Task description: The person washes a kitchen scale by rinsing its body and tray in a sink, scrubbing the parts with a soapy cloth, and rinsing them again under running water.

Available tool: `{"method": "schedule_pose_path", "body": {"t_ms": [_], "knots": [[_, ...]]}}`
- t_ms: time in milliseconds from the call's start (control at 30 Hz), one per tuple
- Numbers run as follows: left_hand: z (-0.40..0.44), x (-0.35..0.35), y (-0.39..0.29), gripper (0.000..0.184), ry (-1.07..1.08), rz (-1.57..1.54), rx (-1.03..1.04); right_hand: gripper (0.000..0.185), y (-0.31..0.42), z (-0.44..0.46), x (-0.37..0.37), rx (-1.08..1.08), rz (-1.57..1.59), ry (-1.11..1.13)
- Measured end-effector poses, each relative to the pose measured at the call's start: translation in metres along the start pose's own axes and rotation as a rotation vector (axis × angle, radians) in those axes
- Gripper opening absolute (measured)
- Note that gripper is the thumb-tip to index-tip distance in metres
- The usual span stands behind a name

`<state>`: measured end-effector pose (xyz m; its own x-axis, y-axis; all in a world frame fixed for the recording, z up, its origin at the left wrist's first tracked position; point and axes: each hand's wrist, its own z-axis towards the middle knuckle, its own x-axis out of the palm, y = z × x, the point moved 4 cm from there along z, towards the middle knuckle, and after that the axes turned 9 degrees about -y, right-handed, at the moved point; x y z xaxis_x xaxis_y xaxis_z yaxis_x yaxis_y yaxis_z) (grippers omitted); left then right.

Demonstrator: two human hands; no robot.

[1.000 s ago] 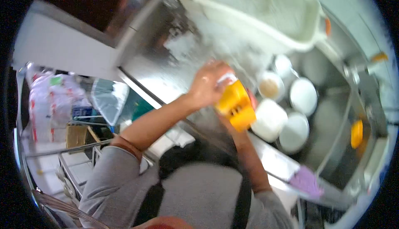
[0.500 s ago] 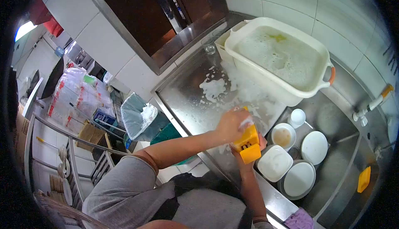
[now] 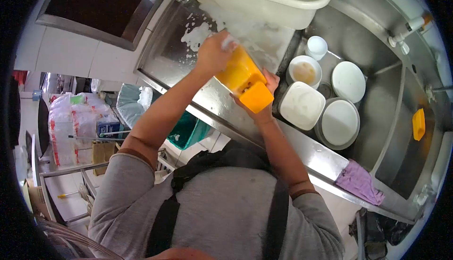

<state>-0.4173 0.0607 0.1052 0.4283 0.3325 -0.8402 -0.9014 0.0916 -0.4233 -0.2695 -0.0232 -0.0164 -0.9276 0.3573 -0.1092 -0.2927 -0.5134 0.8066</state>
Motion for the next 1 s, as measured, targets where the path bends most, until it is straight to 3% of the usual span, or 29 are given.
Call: {"method": "schedule_pose_path", "body": {"t_ms": [67, 133, 167, 200, 267, 300, 333, 400, 533, 600, 667, 733, 800, 900, 1000], "knots": [[-0.018, -0.003, -0.013, 0.021, 0.001, -0.040, 0.006, 0.116, -0.007, -0.004, 0.000, 0.057, 0.085, -0.040], [-0.033, -0.005, -0.032, 0.022, -0.065, -0.159, 0.297, 0.107, -0.011, -0.005, 0.000, 0.106, 0.159, -0.050], [-0.028, -0.002, -0.023, 0.023, -0.069, -0.165, 0.333, 0.098, -0.010, -0.008, 0.002, 0.153, 0.246, -0.056], [-0.017, -0.002, -0.012, 0.023, -0.061, -0.162, 0.323, 0.098, -0.007, -0.010, 0.004, 0.164, 0.247, -0.049], [0.006, -0.001, 0.013, 0.024, -0.017, -0.038, -0.023, 0.101, -0.002, -0.005, 0.006, 0.224, 0.209, -0.030], [0.008, -0.001, 0.014, 0.024, -0.002, -0.013, -0.070, 0.103, 0.005, 0.002, 0.002, 0.095, 0.022, 0.002], [0.003, 0.001, 0.011, 0.024, -0.002, -0.012, -0.065, 0.103, 0.004, 0.002, 0.003, 0.095, 0.023, -0.003], [-0.017, 0.001, -0.011, 0.024, -0.109, -0.035, 0.218, 0.102, 0.002, -0.001, 0.001, 0.087, 0.137, -0.083], [-0.015, 0.002, 0.006, 0.022, -0.105, -0.044, 0.166, 0.103, 0.002, 0.001, 0.001, 0.023, 0.048, -0.034], [0.008, -0.004, 0.010, 0.021, -0.002, -0.006, 0.073, 0.106, 0.000, 0.002, 0.003, 0.061, -0.014, -0.028], [-0.011, -0.006, -0.007, 0.020, 0.002, 0.026, 0.084, 0.106, 0.000, 0.001, 0.003, -0.039, -0.043, -0.034], [-0.025, -0.007, -0.028, 0.023, 0.005, -0.133, 0.363, 0.108, -0.006, 0.001, 0.003, -0.077, 0.043, -0.076], [-0.025, -0.008, -0.020, 0.023, -0.036, -0.123, 0.359, 0.107, -0.002, -0.004, 0.001, 0.017, 0.045, -0.026], [0.009, -0.007, 0.005, 0.022, -0.027, 0.006, 0.070, 0.107, -0.007, 0.000, 0.006, 0.117, 0.111, -0.020], [-0.018, 0.000, -0.028, 0.018, -0.084, -0.056, 0.292, 0.108, -0.021, -0.009, 0.006, 0.127, 0.144, -0.021]]}}
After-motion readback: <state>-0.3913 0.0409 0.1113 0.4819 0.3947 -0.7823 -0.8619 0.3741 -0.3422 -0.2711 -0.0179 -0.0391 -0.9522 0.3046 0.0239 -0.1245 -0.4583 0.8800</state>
